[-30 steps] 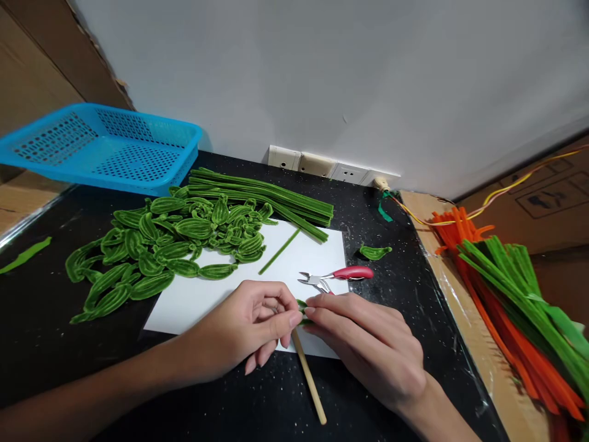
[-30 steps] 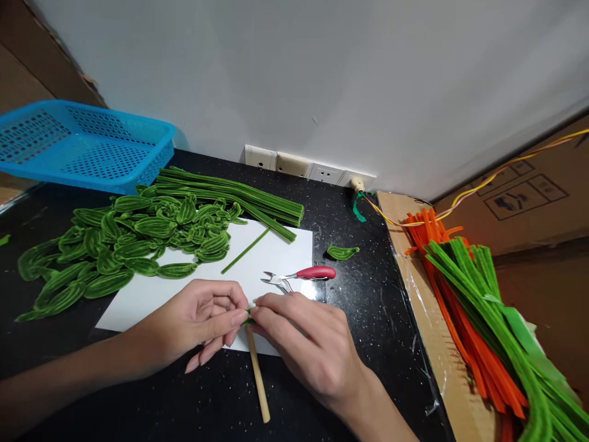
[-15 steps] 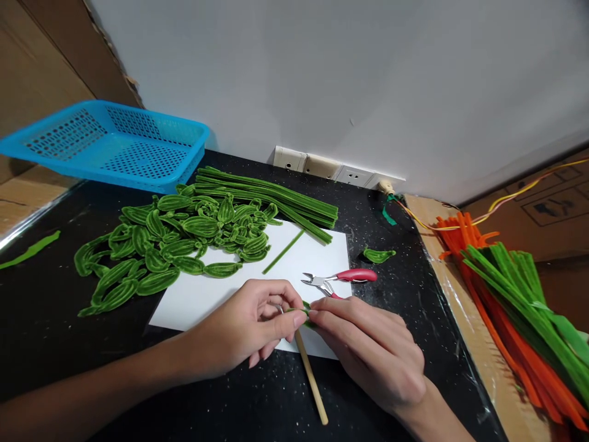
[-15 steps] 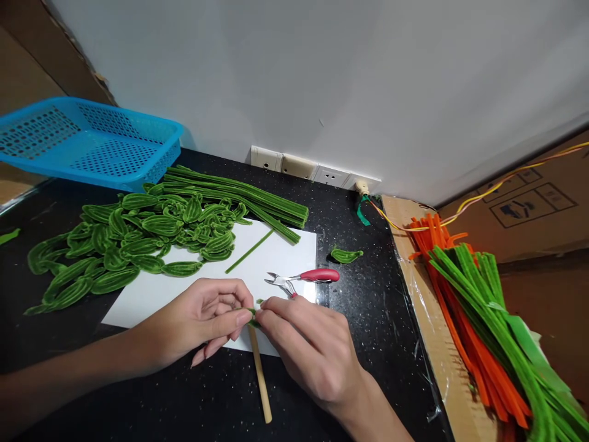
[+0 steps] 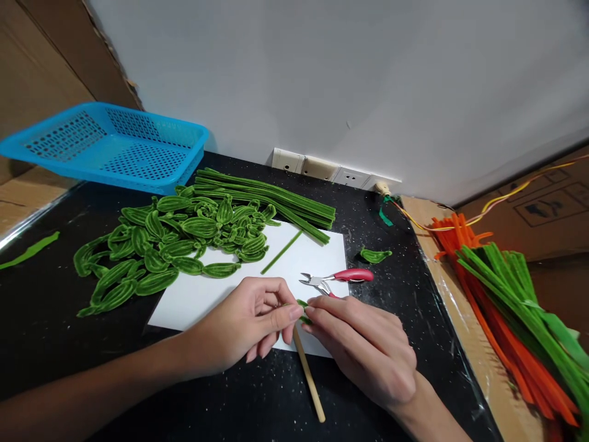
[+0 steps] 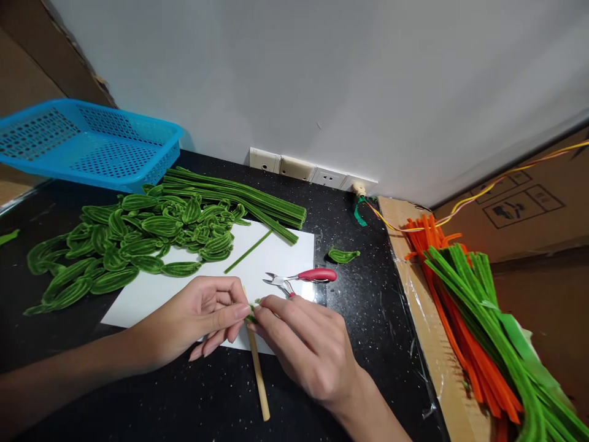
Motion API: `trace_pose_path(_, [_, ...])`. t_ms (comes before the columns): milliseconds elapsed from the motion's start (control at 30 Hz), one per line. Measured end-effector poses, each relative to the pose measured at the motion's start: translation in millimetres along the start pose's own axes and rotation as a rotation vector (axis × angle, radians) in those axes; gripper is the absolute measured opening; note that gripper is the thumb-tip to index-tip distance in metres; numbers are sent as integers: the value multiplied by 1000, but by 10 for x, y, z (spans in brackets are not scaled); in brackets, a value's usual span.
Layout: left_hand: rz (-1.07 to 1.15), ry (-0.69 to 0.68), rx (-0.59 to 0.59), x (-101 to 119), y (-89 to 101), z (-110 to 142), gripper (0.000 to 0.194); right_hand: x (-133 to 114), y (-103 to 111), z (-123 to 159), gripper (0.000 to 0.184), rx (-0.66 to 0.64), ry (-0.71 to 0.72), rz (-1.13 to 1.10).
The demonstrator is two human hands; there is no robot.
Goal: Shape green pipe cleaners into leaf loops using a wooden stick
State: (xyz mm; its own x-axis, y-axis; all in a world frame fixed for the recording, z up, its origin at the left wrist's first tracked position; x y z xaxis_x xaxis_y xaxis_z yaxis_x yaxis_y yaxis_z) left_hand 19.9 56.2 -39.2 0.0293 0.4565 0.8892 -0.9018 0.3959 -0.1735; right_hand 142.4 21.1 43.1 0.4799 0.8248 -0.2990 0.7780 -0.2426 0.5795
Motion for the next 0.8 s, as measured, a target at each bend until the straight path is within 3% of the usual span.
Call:
trace_pose_path(267, [-31, -20, -2, 20, -1, 17, 31, -6, -1, -16, 21, 18, -25, -46])
trace_pose_path(400, [-37, -59, -13, 34, -29, 59, 28, 24, -23, -27, 20, 40, -131, -73])
trace_pose_path(533, [-159, -184, 50, 79, 3, 130, 26, 90, -55, -18, 18, 38, -315, -178])
trace_pose_path(700, [-318, -323, 44, 163, 2, 169, 27, 111, -77, -26, 14, 0, -428, -289])
trace_pose_path(800, [-444, -541, 47, 325, -15, 218, 19, 219, -148, 37, 12, -70, -664, -428])
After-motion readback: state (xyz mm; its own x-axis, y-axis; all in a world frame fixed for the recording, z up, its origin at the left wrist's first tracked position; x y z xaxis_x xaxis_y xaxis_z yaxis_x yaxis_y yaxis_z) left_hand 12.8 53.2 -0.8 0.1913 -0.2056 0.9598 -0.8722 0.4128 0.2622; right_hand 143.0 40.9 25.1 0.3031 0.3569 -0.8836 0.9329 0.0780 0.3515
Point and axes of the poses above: each hand's wrist, its own z-axis away from the middle knuckle, its own y-axis out of the back of the hand, x = y × z, the point moved 9 cm from there along -z, towards the middle knuckle, and after that the axes turned 10 degrees about x, right-handed, at the moved point
